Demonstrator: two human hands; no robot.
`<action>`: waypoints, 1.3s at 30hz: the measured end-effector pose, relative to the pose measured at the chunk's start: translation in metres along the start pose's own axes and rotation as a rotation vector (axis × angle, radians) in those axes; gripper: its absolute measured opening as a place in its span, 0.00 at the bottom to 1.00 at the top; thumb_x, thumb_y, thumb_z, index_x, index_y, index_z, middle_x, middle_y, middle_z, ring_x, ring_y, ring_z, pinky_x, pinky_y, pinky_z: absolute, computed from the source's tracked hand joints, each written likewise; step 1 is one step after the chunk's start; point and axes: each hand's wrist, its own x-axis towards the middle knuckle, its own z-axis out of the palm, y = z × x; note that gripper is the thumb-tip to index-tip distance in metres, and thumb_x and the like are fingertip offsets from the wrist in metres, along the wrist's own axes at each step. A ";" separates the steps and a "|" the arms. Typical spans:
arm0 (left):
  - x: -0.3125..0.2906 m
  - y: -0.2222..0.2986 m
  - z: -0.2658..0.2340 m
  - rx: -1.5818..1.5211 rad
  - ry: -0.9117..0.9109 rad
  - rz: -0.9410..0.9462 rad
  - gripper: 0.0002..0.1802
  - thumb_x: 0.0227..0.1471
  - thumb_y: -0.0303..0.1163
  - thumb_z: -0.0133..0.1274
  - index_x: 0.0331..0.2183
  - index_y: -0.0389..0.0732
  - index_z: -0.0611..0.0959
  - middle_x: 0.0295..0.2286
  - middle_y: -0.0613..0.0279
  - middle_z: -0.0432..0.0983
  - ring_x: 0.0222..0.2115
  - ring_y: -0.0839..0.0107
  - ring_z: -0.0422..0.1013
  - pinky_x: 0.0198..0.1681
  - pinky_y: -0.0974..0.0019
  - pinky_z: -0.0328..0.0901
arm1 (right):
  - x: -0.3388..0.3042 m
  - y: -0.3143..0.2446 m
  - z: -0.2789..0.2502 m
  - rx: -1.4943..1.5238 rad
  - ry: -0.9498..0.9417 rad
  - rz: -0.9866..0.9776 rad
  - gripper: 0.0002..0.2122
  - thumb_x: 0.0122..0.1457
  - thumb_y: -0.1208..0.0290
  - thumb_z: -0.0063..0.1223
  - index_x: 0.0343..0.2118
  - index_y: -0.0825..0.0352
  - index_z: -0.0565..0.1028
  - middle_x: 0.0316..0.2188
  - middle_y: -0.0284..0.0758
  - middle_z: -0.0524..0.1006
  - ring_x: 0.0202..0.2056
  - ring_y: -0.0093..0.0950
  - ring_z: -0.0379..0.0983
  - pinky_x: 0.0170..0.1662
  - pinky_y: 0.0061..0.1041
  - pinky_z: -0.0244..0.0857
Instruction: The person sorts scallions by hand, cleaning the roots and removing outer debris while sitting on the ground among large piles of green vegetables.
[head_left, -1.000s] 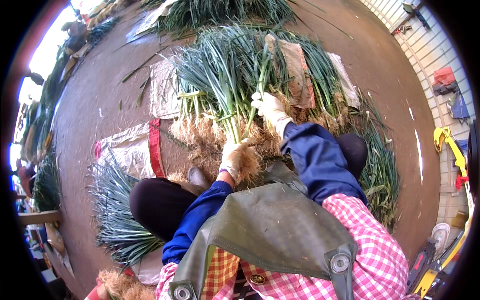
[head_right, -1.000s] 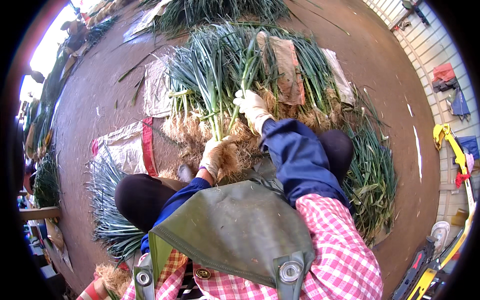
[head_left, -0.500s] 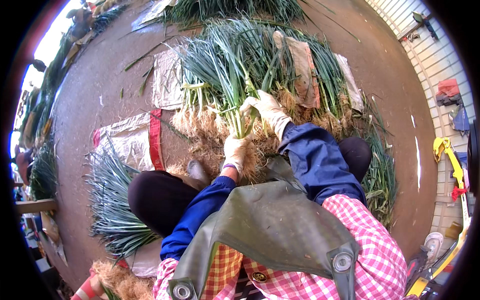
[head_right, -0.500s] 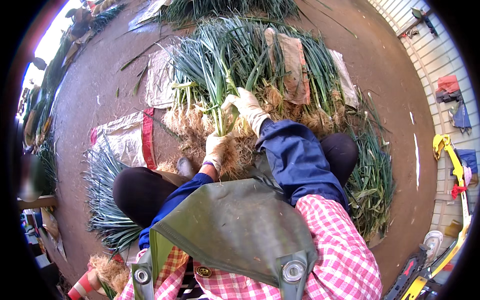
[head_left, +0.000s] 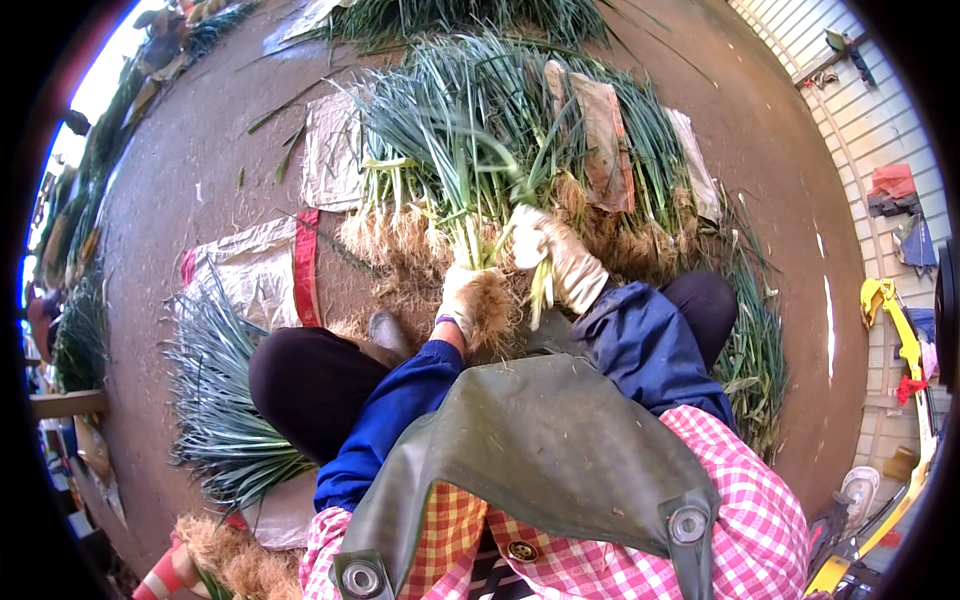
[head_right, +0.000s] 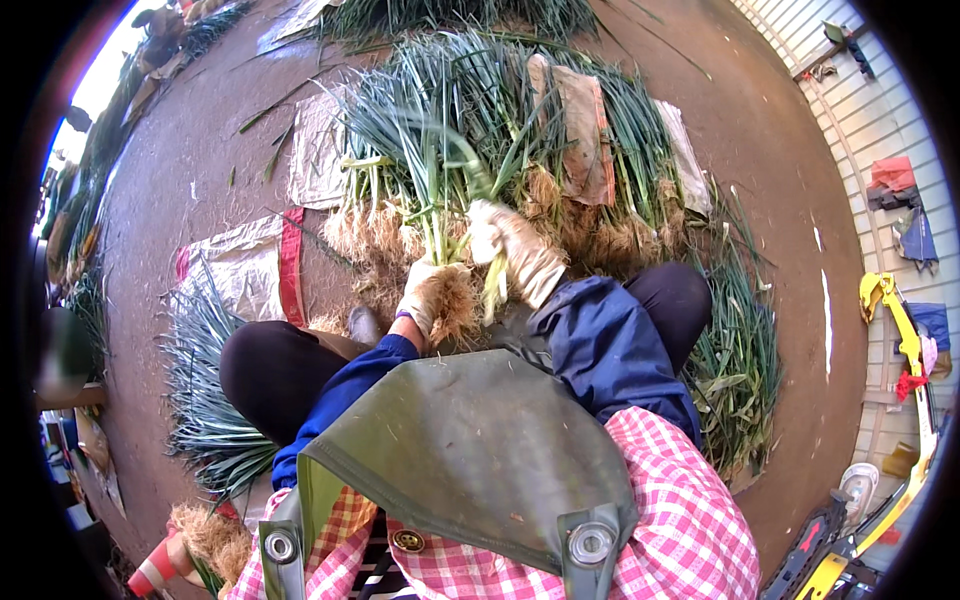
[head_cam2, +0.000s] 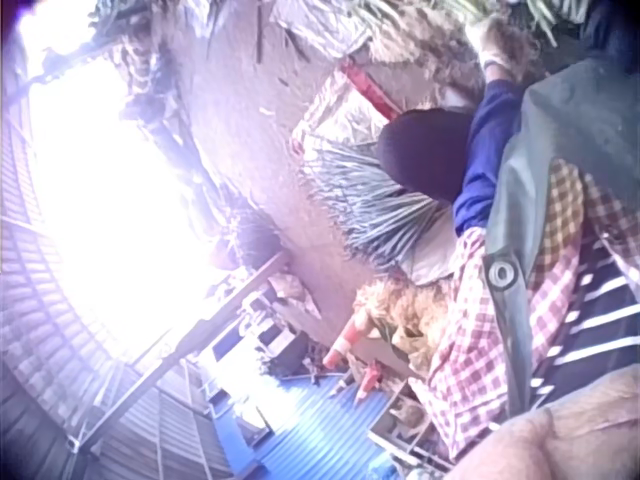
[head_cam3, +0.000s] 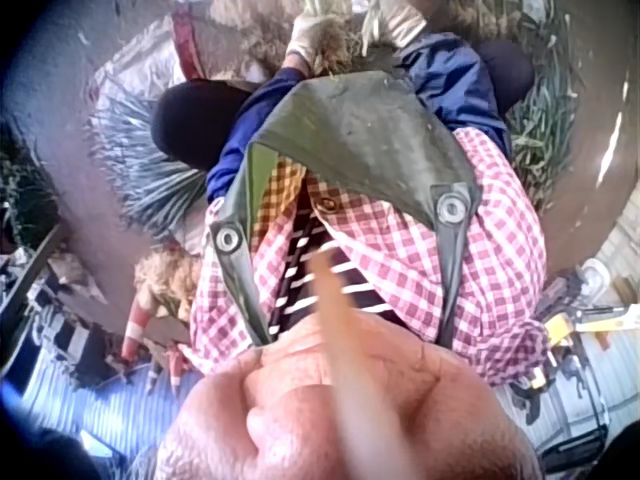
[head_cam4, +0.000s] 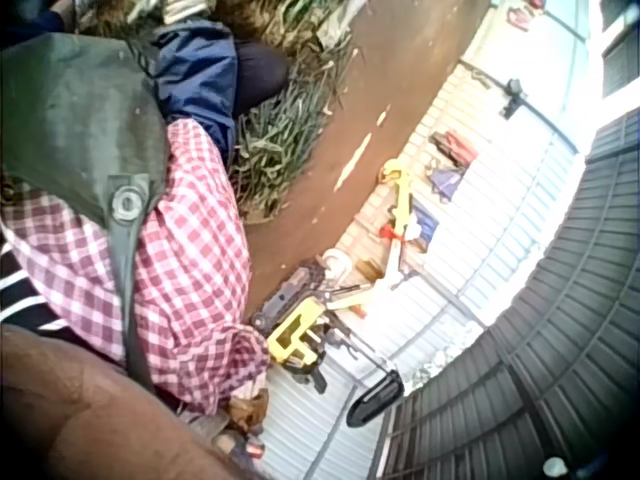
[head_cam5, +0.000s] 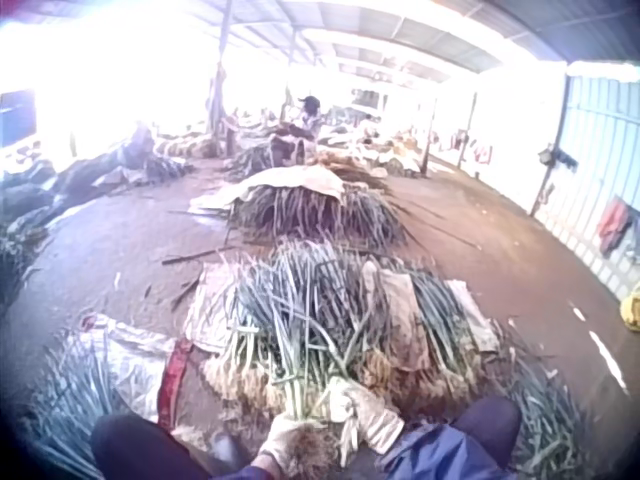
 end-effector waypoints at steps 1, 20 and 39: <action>-0.005 0.006 -0.004 0.041 -0.015 -0.047 0.14 0.45 0.19 0.54 0.38 0.37 0.77 0.24 0.66 0.74 0.19 0.76 0.70 0.21 0.72 0.66 | 0.000 -0.009 0.001 -0.099 0.101 -0.073 0.08 0.61 0.66 0.48 0.25 0.59 0.69 0.12 0.19 0.61 0.11 0.12 0.53 0.14 0.14 0.50; -0.003 -0.011 -0.014 -0.043 -0.109 0.061 0.09 0.49 0.24 0.51 0.36 0.37 0.79 0.23 0.64 0.76 0.21 0.75 0.71 0.23 0.74 0.65 | 0.019 0.043 -0.012 -1.184 0.200 -0.230 0.16 0.56 0.64 0.56 0.44 0.67 0.73 0.30 0.36 0.77 0.30 0.25 0.72 0.35 0.25 0.67; -0.027 0.007 -0.006 -0.280 -0.200 -0.008 0.16 0.57 0.33 0.43 0.43 0.35 0.75 0.36 0.55 0.77 0.32 0.68 0.73 0.38 0.63 0.70 | 0.011 0.049 -0.033 -0.029 0.212 0.037 0.06 0.62 0.70 0.45 0.37 0.65 0.72 0.22 0.30 0.72 0.18 0.23 0.66 0.22 0.28 0.66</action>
